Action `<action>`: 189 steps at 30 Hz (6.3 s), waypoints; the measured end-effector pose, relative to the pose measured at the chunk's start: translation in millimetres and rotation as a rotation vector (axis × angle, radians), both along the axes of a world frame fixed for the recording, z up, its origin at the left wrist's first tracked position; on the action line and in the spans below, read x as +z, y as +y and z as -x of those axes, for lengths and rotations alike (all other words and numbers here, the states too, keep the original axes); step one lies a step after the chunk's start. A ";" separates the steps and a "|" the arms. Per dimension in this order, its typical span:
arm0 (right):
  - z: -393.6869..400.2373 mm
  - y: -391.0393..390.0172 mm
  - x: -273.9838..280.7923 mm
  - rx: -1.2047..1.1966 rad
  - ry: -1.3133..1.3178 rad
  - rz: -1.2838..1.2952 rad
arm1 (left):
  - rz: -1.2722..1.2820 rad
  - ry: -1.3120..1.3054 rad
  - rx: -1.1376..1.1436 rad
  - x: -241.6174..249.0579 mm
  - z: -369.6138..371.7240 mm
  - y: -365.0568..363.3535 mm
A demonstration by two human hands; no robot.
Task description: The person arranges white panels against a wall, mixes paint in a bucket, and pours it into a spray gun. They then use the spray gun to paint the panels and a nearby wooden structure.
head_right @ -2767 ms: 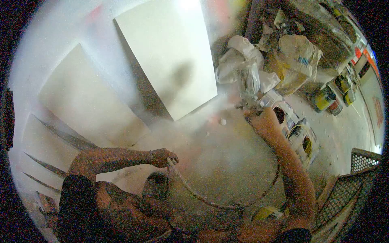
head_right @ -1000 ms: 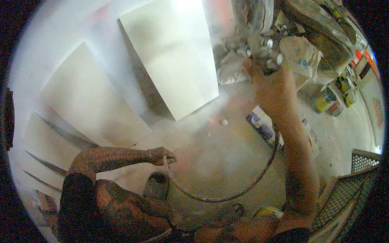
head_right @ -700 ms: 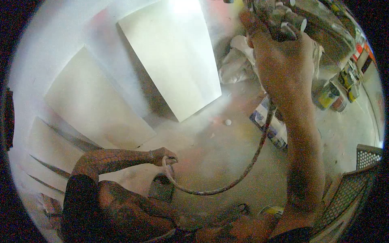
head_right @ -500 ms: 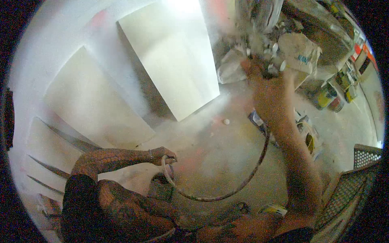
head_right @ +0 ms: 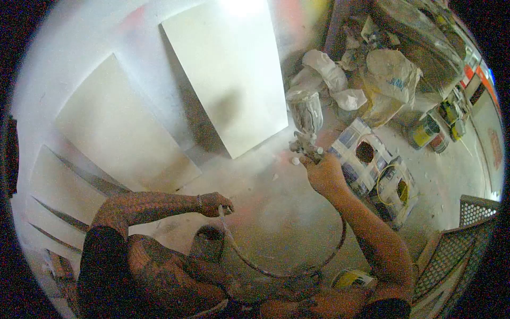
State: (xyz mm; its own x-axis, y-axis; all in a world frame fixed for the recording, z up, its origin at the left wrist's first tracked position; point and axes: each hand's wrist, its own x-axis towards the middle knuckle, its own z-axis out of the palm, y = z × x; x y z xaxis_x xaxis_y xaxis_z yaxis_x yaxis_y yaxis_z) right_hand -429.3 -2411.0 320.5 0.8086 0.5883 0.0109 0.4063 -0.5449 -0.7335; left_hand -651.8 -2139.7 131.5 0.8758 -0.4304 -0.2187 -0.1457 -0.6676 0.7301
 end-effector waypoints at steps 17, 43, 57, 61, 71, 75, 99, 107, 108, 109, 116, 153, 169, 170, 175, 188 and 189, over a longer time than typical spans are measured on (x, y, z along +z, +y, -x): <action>21.0 36.6 163.1 -0.168 -0.253 -0.462 | 0.014 0.087 0.076 -0.3 7.8 7.5; 18.5 6.6 -12.9 0.113 -0.018 -0.043 | -0.048 0.035 -0.005 4.0 4.2 1.5; 20.7 42.0 139.0 0.031 -0.286 -0.728 | -0.031 0.069 0.045 4.7 7.3 8.1; 32.6 38.5 156.7 0.015 -0.274 -0.840 | -0.023 0.086 0.063 1.9 9.2 12.0; 36.9 23.7 57.0 -0.114 0.029 -0.393 | -0.001 0.067 0.039 6.0 5.9 8.6; 33.8 16.1 13.8 -0.083 0.036 -0.072 | -0.052 0.085 0.007 4.7 4.6 5.5; 55.0 40.4 154.6 -0.007 -0.229 -0.741 | -0.030 0.050 0.045 3.6 11.4 13.5; 44.8 32.8 62.1 -0.016 -0.184 -0.440 | -0.024 0.041 0.060 4.3 8.1 10.7; 45.4 31.6 49.0 -0.012 -0.186 -0.437 | -0.033 0.029 0.043 2.8 7.5 10.8; 47.5 29.4 37.4 -0.011 -0.120 -0.322 | -0.042 0.017 0.027 1.0 7.3 10.4; 55.6 17.4 -42.6 0.016 0.002 0.116 | -0.062 0.074 0.026 -4.5 6.1 5.1; 68.4 22.9 -43.9 0.089 0.078 0.048 | -0.003 0.025 0.003 -12.8 8.5 10.6; 74.0 66.1 120.7 0.117 -0.151 -0.501 | 0.077 -0.077 0.028 -15.1 11.5 18.4; 76.6 67.7 131.9 0.110 -0.159 -0.562 | 0.076 -0.076 0.028 -14.8 11.5 19.0; 73.1 74.9 149.0 0.160 -0.365 -0.812 | 0.036 0.018 0.069 -12.9 15.2 25.1; 84.6 49.9 5.6 0.133 0.022 0.021 | 0.004 -0.031 -0.031 -29.8 9.6 26.5; 86.4 47.9 -5.8 0.150 0.106 0.104 | 0.010 0.005 -0.027 -21.7 7.6 23.7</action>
State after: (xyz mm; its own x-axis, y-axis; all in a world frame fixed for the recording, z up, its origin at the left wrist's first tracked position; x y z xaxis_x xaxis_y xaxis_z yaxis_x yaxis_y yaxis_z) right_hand -515.6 -2363.1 314.7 0.7053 0.6956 -0.1364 0.4124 -0.5591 -0.7193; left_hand -659.4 -2116.0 109.8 0.8627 -0.4560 -0.2187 -0.1598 -0.6561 0.7375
